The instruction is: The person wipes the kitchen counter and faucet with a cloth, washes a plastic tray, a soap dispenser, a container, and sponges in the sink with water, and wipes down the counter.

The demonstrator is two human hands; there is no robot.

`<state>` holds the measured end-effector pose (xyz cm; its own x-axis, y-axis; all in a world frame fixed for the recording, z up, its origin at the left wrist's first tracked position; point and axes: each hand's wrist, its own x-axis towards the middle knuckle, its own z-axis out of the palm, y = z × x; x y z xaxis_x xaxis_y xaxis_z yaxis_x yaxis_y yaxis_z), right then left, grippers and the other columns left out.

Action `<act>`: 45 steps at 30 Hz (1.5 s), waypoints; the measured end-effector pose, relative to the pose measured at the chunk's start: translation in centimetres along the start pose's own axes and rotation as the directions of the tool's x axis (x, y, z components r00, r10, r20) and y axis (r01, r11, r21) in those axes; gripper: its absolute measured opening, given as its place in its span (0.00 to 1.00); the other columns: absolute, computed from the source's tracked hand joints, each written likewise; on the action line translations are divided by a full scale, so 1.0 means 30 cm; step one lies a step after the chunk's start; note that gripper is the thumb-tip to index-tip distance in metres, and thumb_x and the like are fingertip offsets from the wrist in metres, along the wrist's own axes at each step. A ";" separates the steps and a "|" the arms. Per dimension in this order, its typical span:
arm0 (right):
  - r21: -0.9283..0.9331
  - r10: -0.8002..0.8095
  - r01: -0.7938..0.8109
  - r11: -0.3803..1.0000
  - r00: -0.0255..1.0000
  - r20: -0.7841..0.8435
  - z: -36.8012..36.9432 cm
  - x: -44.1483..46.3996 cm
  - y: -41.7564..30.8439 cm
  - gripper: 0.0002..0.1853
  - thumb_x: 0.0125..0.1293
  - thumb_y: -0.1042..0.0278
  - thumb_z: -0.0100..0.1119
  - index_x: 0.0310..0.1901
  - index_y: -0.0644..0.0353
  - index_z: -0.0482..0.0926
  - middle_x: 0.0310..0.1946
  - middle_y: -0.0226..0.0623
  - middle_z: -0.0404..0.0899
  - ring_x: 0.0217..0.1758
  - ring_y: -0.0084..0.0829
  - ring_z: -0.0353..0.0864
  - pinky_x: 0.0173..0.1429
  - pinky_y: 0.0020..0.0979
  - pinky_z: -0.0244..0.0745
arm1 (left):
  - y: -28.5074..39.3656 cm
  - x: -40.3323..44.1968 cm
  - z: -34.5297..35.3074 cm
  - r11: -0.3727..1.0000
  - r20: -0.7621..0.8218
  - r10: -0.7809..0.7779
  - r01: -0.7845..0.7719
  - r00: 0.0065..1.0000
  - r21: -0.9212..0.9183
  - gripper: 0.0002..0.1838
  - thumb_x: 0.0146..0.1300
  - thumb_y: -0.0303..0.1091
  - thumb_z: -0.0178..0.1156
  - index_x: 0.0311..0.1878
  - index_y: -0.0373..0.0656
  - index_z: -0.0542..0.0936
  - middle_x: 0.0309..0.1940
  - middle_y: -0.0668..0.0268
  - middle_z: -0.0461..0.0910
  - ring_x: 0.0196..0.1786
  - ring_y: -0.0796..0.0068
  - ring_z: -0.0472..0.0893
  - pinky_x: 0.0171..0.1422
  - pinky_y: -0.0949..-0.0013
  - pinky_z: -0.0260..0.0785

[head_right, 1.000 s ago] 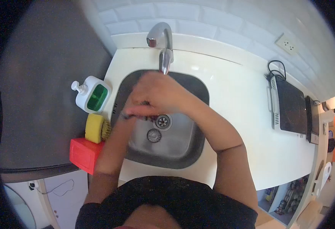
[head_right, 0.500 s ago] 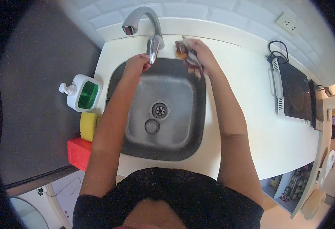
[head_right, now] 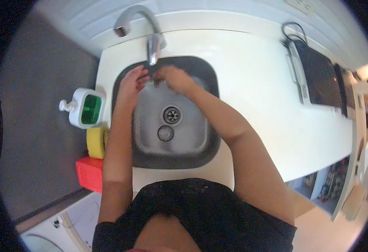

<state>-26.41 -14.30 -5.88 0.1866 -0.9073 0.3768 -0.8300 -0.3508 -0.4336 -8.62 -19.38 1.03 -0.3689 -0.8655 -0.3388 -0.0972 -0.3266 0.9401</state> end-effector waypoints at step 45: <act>-0.144 0.254 -0.267 0.953 0.962 -0.100 -0.278 -0.341 0.083 0.21 0.56 0.77 0.55 0.53 0.52 0.73 0.53 0.38 0.72 0.56 0.38 0.72 0.58 0.34 0.70 | -0.198 -0.497 -0.049 0.987 -0.010 -0.103 0.101 0.995 -0.126 0.14 0.69 0.41 0.49 0.51 0.44 0.72 0.45 0.67 0.77 0.44 0.80 0.74 0.48 0.76 0.62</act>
<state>-34.77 -3.95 -3.99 -0.0842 -0.9387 0.3344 -0.9164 -0.0589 -0.3959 -1.20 -5.10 0.44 -0.3474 -0.8313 -0.4339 -0.0163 -0.4573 0.8892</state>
